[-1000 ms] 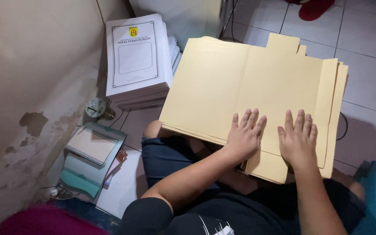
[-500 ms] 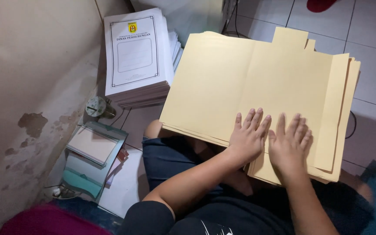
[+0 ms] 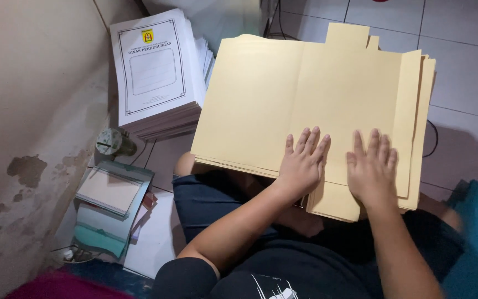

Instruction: The person sits on the floor and folds a stack of large, light-brown paper sheets in half by hand. They repeatedly align the edges and press down on the crease to flatten the fold before moving the finished sheet to a separate pile.

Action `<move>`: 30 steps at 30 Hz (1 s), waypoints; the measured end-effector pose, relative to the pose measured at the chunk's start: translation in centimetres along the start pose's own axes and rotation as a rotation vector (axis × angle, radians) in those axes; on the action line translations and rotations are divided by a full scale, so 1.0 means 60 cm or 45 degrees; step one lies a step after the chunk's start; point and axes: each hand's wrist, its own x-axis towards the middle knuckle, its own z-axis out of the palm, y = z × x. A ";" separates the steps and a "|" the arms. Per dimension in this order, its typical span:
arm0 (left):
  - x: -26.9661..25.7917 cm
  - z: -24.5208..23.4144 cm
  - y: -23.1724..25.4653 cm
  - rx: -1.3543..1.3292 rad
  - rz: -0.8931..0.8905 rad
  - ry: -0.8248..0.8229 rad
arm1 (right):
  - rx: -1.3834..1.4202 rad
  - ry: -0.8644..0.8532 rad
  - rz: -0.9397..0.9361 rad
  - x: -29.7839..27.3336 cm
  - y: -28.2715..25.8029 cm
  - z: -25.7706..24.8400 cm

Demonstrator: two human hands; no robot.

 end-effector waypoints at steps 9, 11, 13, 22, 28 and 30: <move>-0.001 0.017 0.002 0.083 0.035 0.170 | 0.030 0.065 -0.136 -0.015 -0.014 -0.005; 0.001 0.021 0.003 0.077 0.031 0.191 | 0.049 0.113 -0.100 0.007 0.050 0.024; 0.000 0.027 0.002 0.076 0.018 0.210 | 0.075 0.156 -0.071 0.021 0.084 0.046; 0.000 0.058 -0.010 0.128 0.049 0.347 | -0.019 0.031 -0.021 -0.005 0.041 0.040; -0.009 0.047 -0.035 0.263 0.325 0.551 | 0.082 0.016 0.109 0.003 0.046 0.026; -0.017 0.033 -0.041 0.127 0.504 0.361 | 0.250 0.161 0.104 -0.020 0.020 -0.004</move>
